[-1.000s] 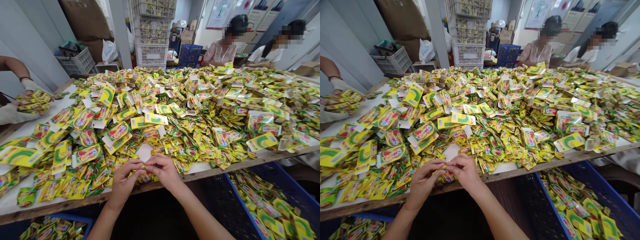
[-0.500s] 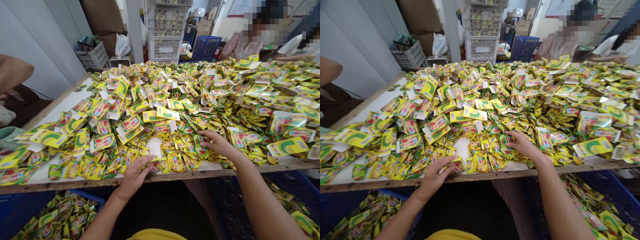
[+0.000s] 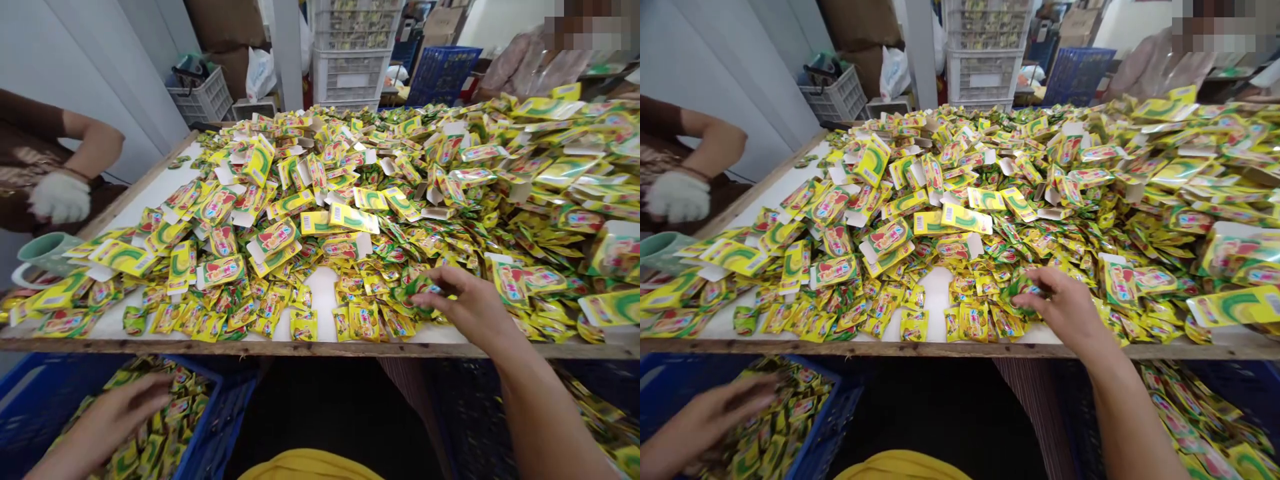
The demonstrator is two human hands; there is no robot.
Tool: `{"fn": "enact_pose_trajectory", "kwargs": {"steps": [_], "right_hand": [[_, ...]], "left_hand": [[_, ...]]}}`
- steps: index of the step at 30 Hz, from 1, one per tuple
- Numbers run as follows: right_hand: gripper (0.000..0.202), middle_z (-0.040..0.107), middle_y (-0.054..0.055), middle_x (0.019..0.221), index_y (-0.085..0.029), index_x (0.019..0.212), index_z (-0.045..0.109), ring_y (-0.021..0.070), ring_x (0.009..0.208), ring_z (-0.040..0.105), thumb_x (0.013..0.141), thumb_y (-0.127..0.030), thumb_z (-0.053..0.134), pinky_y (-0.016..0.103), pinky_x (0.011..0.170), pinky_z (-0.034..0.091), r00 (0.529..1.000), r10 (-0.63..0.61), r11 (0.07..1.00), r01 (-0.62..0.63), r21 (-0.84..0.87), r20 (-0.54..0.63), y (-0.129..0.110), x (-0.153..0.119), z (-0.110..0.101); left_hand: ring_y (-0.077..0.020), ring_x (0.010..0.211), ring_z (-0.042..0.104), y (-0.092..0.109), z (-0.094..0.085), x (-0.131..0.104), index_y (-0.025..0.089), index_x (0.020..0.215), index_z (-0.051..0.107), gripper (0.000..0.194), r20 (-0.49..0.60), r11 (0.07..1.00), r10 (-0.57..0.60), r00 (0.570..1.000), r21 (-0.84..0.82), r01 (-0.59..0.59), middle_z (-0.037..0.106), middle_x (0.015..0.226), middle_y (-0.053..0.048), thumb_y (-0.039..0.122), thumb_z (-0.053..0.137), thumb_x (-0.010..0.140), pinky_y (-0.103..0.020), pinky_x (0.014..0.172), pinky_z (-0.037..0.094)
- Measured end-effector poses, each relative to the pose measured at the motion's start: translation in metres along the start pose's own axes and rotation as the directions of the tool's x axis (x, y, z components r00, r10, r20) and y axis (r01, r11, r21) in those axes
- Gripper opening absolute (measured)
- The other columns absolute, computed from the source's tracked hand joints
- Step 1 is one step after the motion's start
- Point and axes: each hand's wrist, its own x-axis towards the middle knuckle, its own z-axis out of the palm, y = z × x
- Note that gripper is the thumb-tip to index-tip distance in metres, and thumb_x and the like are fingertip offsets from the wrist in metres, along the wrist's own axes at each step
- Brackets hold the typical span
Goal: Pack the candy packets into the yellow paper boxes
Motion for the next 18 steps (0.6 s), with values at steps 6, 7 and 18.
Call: {"fn": "enact_pose_trajectory", "kwargs": {"steps": [6, 7, 18], "right_hand": [[0.030, 0.068, 0.007, 0.090, -0.017, 0.095, 0.069, 0.0226, 0.082, 0.064, 0.066, -0.010, 0.074, 0.032, 0.075, 0.049, 0.902, -0.036, 0.991, 0.087, -0.098, 0.431, -0.054, -0.008, 0.064], [0.030, 0.067, 0.009, 0.092, -0.016, 0.095, 0.068, 0.0246, 0.086, 0.063, 0.066, -0.008, 0.073, 0.034, 0.078, 0.049, 0.901, -0.027, 0.979, 0.111, -0.170, 0.433, -0.056, -0.009, 0.072], [0.026, 0.061, 0.005, 0.095, -0.020, 0.096, 0.056, 0.0204, 0.087, 0.058, 0.075, -0.006, 0.063, 0.031, 0.076, 0.045, 0.912, -0.101, 0.993, 0.117, -0.018, 0.398, -0.042, -0.026, 0.066]], "left_hand": [[-0.0255, 0.108, 0.061, 0.180, 0.047, 0.067, 0.022, 0.109, 0.069, 0.032, -0.315, 0.726, 0.685, 0.657, 0.210, -0.655, 0.069, 0.115, -0.008, 0.037, 0.062, 0.081, -0.038, 0.098, 0.045], [-0.0276, 0.119, 0.053, 0.200, 0.055, 0.084, 0.021, 0.122, 0.061, 0.045, -0.320, 0.690, 0.723, 0.612, 0.305, -0.656, 0.061, 0.128, -0.011, 0.034, 0.065, 0.079, -0.041, 0.102, 0.040], [-0.0242, 0.085, 0.059, 0.222, 0.043, 0.073, 0.026, 0.136, 0.049, 0.067, -0.018, 0.623, 0.681, 0.732, 0.540, -0.566, 0.054, 0.101, -0.007, 0.036, 0.072, 0.074, -0.031, 0.074, 0.045]]}}
